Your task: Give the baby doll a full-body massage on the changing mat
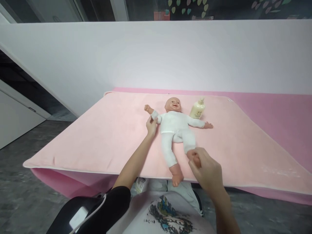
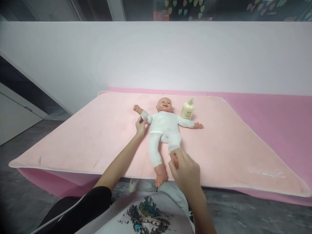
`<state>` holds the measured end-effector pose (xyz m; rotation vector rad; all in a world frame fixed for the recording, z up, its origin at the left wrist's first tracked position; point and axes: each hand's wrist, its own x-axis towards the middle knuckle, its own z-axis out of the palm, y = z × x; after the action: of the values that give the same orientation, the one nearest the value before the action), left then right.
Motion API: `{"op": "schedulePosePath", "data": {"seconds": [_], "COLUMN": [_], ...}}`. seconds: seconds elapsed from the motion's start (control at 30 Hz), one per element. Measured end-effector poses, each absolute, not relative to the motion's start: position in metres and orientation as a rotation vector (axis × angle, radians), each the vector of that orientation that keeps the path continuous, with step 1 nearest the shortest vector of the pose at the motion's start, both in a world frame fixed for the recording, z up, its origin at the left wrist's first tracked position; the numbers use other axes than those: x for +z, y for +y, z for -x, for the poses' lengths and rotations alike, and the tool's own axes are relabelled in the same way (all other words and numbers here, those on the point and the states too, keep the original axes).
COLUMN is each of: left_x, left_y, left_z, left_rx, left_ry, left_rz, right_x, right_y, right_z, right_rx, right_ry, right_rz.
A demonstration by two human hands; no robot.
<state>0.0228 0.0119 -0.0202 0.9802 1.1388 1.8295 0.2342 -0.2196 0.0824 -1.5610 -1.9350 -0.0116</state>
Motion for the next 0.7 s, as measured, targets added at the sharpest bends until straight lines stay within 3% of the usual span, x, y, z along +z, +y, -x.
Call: {"op": "schedulePosePath", "data": {"seconds": [0.23,0.37,0.53,0.7], "left_x": [-0.022,-0.022,-0.023,-0.02], "left_y": [0.012,0.008,0.007,0.009], "left_z": [-0.023,-0.026,-0.027,-0.025], "left_rx": [1.87,1.765,1.715,1.761], "left_ry": [1.15,1.177,1.181,1.175], "left_rz": [-1.012,-1.256,-1.427,-1.172], "right_x": [0.075,0.098,0.085,0.074], "right_y": [-0.228,-0.185,-0.126,-0.17], "right_z": [-0.238,-0.23,-0.219,-0.221], "right_rx": [0.108,-0.011,0.267,0.24], "right_ry": [-1.944,-1.765,-1.883,-1.899], "right_rz": [1.544,1.342,1.312,1.286]}}
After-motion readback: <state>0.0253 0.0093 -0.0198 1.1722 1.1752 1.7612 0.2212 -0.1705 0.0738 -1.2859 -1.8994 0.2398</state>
